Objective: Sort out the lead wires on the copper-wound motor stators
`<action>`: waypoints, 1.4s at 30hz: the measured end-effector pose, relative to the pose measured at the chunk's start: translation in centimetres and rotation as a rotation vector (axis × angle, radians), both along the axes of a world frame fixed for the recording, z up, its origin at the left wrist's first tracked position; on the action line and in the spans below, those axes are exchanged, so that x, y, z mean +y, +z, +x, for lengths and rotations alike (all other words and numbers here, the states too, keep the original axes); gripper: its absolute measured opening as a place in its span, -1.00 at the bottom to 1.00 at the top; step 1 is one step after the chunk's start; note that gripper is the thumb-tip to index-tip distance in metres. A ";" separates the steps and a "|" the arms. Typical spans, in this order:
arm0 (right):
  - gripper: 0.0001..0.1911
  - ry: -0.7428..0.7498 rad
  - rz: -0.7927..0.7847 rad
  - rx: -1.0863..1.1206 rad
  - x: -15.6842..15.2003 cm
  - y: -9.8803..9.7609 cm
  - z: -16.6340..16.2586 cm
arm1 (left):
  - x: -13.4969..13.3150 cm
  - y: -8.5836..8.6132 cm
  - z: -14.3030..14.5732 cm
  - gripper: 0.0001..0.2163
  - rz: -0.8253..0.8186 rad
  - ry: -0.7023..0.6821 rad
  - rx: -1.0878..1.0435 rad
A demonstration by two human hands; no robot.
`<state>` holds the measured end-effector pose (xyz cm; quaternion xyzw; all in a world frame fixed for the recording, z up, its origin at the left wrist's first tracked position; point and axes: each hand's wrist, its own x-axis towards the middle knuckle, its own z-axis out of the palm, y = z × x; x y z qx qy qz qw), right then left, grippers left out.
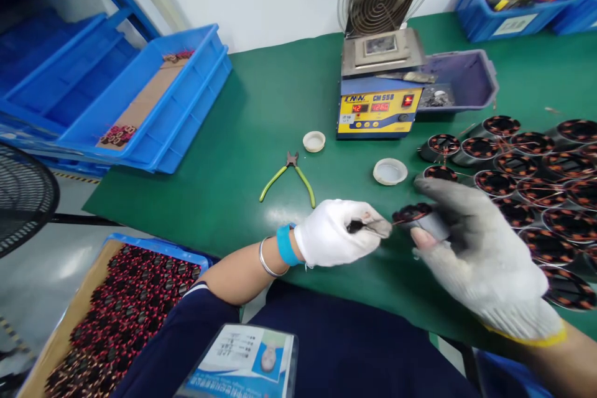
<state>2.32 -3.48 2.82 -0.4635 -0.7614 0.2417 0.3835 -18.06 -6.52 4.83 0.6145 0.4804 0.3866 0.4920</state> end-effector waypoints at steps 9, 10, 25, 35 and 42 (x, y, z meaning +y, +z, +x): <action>-0.27 0.467 -1.043 0.214 1.5 1.9 -0.1 | 0.7 0.5 -2.1 -0.75 0.545 -0.182 0.599; -0.27 0.477 -1.043 0.229 1.6 2.1 -0.2 | 0.8 0.6 -2.3 -0.75 0.558 -0.171 0.624; -0.38 0.284 -1.127 0.549 0.9 2.1 -0.8 | 1.1 0.1 -2.7 -0.79 0.570 -0.232 0.644; -0.40 0.314 -1.153 0.629 0.6 2.5 -0.6 | 1.1 0.5 -2.7 -0.83 0.429 -0.238 0.571; -0.27 0.341 -1.034 0.667 0.2 1.2 -1.5 | 0.6 0.4 -1.8 -0.84 0.582 -0.296 0.657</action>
